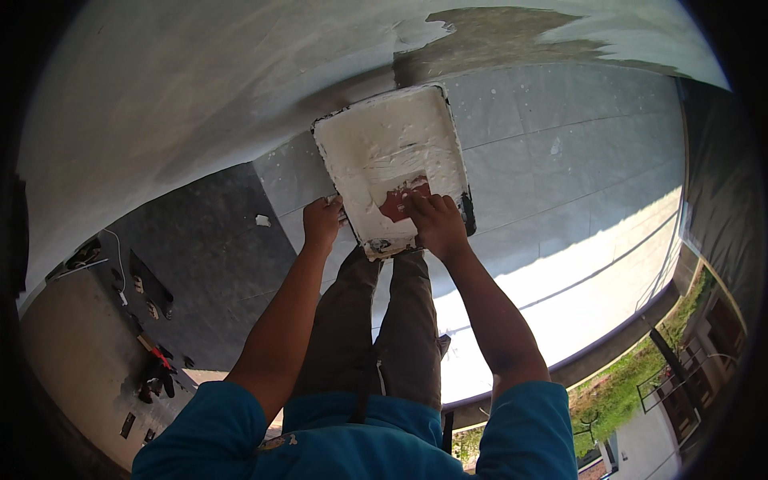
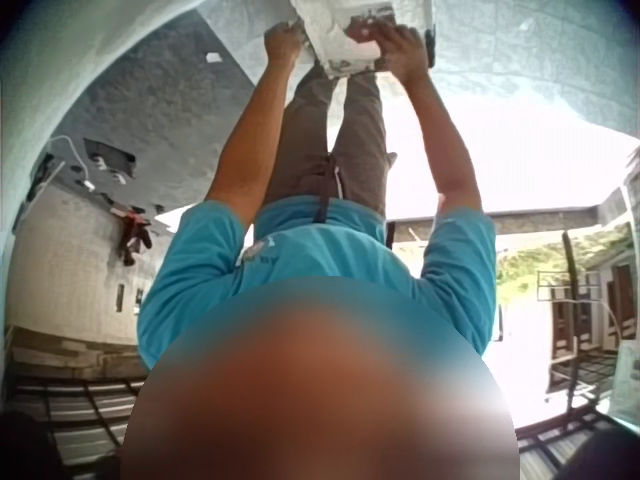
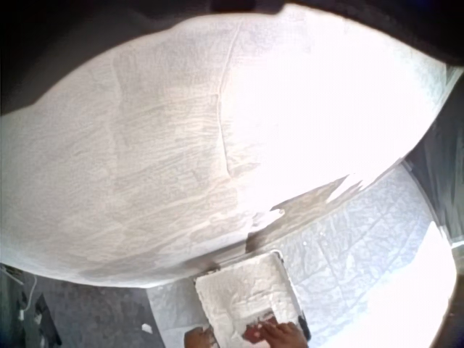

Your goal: Applying putty or plaster to repair a wall using a scraper and a container.

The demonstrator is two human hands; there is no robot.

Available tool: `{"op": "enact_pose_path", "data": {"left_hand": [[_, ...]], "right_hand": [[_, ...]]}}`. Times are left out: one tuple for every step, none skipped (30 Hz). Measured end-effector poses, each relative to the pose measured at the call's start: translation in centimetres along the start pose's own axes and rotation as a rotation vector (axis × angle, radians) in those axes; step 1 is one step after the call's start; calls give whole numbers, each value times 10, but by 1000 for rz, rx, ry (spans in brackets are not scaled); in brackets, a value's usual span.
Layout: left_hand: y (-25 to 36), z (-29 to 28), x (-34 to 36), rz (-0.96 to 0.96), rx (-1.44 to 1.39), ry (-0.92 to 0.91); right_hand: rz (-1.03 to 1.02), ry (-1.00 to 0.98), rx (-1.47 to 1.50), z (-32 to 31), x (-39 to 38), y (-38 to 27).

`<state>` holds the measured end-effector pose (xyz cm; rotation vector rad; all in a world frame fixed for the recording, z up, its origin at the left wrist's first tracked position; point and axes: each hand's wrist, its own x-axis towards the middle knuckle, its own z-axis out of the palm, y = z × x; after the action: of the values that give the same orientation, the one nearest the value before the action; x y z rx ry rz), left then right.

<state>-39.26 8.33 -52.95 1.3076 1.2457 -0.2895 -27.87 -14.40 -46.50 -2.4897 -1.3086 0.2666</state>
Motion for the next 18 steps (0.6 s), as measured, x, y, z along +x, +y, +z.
{"op": "enact_pose_path", "data": {"left_hand": [[0,2,0,2,-9,3],[-1,3,0,1,-9,0],[-2,5,-1,1,-7,-5],[-1,3,0,2,-1,-7],[0,2,1,2,2,-4],[0,2,1,1,12,-9],[0,3,0,-3,19,-16],[-3,0,1,-6,22,-7],[-6,-3,3,7,11,-4],[-8,-5,5,22,0,-9],[-6,-1,4,20,-1,-19],[-4,1,2,-3,-39,-18],[-1,3,0,-24,-75,-11],[1,4,-1,-22,-73,-15],[3,7,-2,-21,-60,-26],[4,6,-3,-21,-46,-31],[4,3,-3,-20,-43,-26],[4,1,-4,-17,-68,-25]], "right_hand": [[1,-1,-3,1,-2,2],[77,20,-37,5,-6,4],[152,41,-71,11,-10,6],[166,5,-45,15,-11,0],[167,6,-41,17,-15,-6],[269,50,23,19,-19,-14],[371,91,84,16,-18,-21],[460,135,252,10,-10,-33],[456,133,262,14,-6,-42],[518,97,407,20,-2,-47],[583,62,542,24,0,-49],[619,53,603,32,6,-51],[643,-31,649,40,14,-49],[658,-37,582,46,20,-42],[672,-43,515,51,27,-33],[691,-39,499,52,35,-21],[708,-35,484,44,46,-11],[799,-51,482,35,55,-2]]}}
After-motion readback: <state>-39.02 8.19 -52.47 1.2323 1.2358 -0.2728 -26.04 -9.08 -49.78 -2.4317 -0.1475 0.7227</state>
